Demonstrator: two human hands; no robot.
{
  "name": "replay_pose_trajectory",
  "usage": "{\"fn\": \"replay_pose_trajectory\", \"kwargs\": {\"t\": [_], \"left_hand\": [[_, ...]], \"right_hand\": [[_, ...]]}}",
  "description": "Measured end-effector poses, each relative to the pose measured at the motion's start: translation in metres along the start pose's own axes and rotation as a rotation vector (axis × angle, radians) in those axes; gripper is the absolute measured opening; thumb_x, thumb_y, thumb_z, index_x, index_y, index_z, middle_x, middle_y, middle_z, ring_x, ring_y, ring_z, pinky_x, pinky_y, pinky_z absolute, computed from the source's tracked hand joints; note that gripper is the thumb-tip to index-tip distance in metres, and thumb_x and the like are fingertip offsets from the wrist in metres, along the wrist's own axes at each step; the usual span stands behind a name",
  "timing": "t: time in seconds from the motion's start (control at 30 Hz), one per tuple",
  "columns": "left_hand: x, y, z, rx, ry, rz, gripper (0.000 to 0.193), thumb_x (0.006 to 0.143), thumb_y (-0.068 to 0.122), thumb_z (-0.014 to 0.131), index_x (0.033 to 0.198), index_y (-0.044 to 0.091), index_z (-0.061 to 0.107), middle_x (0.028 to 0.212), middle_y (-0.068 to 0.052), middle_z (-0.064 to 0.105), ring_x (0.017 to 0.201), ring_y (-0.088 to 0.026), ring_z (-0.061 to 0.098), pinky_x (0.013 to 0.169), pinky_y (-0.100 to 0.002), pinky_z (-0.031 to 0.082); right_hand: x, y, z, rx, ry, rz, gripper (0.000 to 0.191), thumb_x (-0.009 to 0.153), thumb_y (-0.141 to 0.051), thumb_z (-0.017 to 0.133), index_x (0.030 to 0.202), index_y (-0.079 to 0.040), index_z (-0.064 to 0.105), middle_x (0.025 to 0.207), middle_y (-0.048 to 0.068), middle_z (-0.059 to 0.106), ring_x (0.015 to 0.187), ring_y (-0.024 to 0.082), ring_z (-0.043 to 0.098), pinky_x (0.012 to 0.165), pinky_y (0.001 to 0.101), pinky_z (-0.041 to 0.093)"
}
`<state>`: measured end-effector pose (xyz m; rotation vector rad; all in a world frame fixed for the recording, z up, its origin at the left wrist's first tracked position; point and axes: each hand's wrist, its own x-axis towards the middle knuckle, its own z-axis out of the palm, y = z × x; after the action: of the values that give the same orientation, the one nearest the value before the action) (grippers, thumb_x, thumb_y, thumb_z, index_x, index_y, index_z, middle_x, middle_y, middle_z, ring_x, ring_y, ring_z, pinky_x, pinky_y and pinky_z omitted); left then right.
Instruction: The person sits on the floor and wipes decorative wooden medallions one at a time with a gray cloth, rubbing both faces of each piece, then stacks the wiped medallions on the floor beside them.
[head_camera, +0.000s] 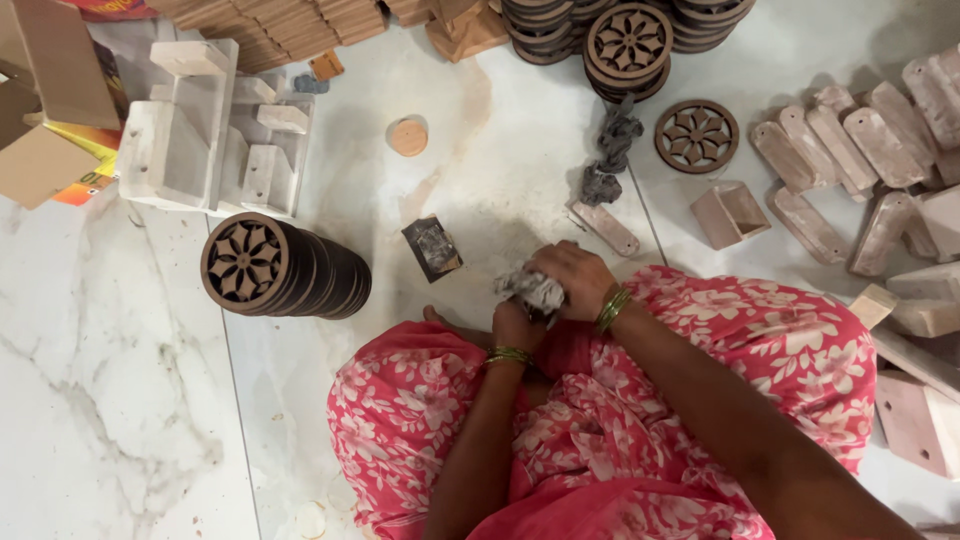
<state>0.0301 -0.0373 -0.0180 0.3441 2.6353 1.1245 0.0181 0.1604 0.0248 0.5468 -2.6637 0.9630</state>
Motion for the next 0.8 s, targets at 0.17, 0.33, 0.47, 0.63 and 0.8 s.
{"fn": "replay_pose_trajectory", "kwargs": {"t": [0.17, 0.33, 0.47, 0.63, 0.8], "left_hand": [[-0.001, -0.005, 0.001, -0.174, 0.078, 0.100, 0.045, 0.081, 0.012, 0.074, 0.126, 0.007, 0.068, 0.099, -0.023, 0.074, 0.092, -0.042, 0.071, 0.078, -0.047, 0.059], [-0.003, 0.008, -0.010, -0.172, 0.088, 0.134, 0.047, 0.080, 0.012, 0.077, 0.126, 0.006, 0.069, 0.097, -0.024, 0.073, 0.093, -0.044, 0.070, 0.078, -0.048, 0.058], [-0.002, 0.006, -0.007, -0.234, 0.072, 0.098, 0.045, 0.076, 0.019, 0.081, 0.117, 0.005, 0.068, 0.094, -0.021, 0.075, 0.091, -0.040, 0.073, 0.076, -0.046, 0.059], [0.001, -0.014, 0.011, -0.019, 0.083, 0.091, 0.039, 0.074, 0.022, 0.086, 0.105, 0.005, 0.073, 0.092, -0.023, 0.074, 0.091, -0.043, 0.070, 0.075, -0.047, 0.059], [-0.001, -0.013, 0.010, -0.185, 0.081, 0.076, 0.042, 0.082, 0.019, 0.077, 0.121, 0.008, 0.067, 0.095, -0.021, 0.075, 0.092, -0.041, 0.072, 0.077, -0.047, 0.059]], "right_hand": [[-0.003, 0.003, 0.004, 0.262, 0.080, 0.249, 0.073, 0.062, -0.008, 0.076, 0.134, -0.005, 0.059, 0.118, 0.017, 0.071, 0.106, 0.033, 0.070, 0.093, 0.0379, 0.057], [-0.004, 0.004, 0.006, 0.445, 0.047, 0.537, 0.051, 0.086, -0.015, 0.076, 0.134, -0.004, 0.059, 0.109, 0.011, 0.078, 0.102, 0.021, 0.074, 0.091, 0.0345, 0.057], [-0.004, 0.002, 0.006, 0.376, 0.146, 0.367, 0.065, 0.067, -0.014, 0.078, 0.129, -0.006, 0.064, 0.109, 0.014, 0.076, 0.100, 0.027, 0.072, 0.089, 0.0397, 0.058], [-0.002, 0.000, 0.004, -0.018, 0.072, -0.148, 0.069, 0.058, -0.013, 0.086, 0.122, -0.008, 0.063, 0.122, 0.016, 0.067, 0.111, 0.037, 0.065, 0.093, 0.0450, 0.056], [-0.001, 0.002, 0.002, 0.195, 0.104, 0.048, 0.069, 0.060, -0.009, 0.084, 0.125, -0.005, 0.062, 0.121, 0.019, 0.068, 0.110, 0.039, 0.065, 0.096, 0.0445, 0.054]]}}
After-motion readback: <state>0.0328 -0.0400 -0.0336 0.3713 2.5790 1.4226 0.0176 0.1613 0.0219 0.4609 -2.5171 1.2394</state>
